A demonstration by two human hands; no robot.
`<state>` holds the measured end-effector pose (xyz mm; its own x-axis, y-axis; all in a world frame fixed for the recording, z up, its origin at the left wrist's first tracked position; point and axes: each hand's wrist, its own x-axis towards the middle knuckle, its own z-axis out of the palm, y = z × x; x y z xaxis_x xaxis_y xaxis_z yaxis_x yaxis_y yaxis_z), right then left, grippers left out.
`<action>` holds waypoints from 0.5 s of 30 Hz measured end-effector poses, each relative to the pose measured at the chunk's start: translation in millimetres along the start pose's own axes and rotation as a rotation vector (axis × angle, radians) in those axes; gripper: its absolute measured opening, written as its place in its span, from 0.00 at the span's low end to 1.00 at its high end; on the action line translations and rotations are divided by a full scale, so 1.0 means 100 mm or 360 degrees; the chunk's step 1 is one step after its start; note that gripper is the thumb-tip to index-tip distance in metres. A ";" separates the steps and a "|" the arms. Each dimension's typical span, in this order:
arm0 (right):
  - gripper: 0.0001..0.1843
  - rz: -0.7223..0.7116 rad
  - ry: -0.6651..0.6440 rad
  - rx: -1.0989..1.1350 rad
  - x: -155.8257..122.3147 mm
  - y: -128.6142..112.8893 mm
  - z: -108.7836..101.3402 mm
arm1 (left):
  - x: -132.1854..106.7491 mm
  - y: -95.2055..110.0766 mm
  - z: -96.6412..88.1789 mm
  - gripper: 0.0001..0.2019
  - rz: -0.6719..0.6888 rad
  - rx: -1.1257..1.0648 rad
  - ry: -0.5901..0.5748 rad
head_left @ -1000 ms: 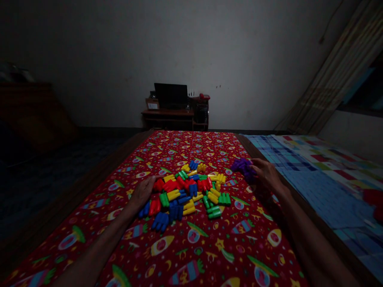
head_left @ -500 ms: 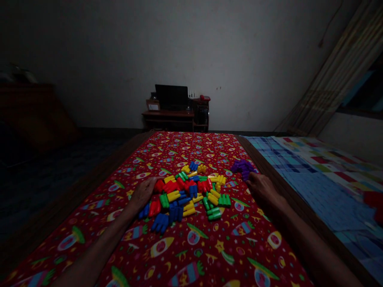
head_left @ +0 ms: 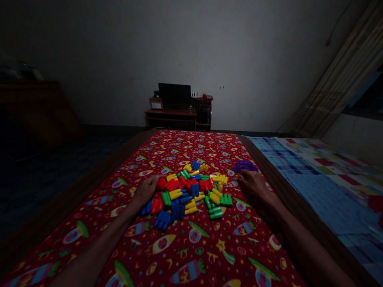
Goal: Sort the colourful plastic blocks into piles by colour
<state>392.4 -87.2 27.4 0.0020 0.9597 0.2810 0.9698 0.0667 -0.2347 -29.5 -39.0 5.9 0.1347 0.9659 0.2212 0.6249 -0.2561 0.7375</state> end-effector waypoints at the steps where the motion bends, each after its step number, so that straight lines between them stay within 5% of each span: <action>1: 0.17 -0.0031 0.0016 0.0071 0.00 -0.08 0.00 | 0.00 0.00 0.00 0.31 0.0001 0.0003 0.0000; 8: 0.27 -0.0313 0.0203 0.0759 0.12 -0.59 0.39 | -0.01 0.03 0.00 0.31 0.0014 -0.0007 0.0010; 15: 0.38 -0.0292 -0.0183 0.1155 0.27 -1.03 0.78 | 0.03 -0.11 0.01 0.35 -0.0053 -0.0453 0.0028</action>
<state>273.4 -46.6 -13.0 -0.2080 0.9357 0.2848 0.5482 0.3527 -0.7584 -34.6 -33.0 -2.1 0.1027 0.9738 0.2030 0.3875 -0.2271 0.8934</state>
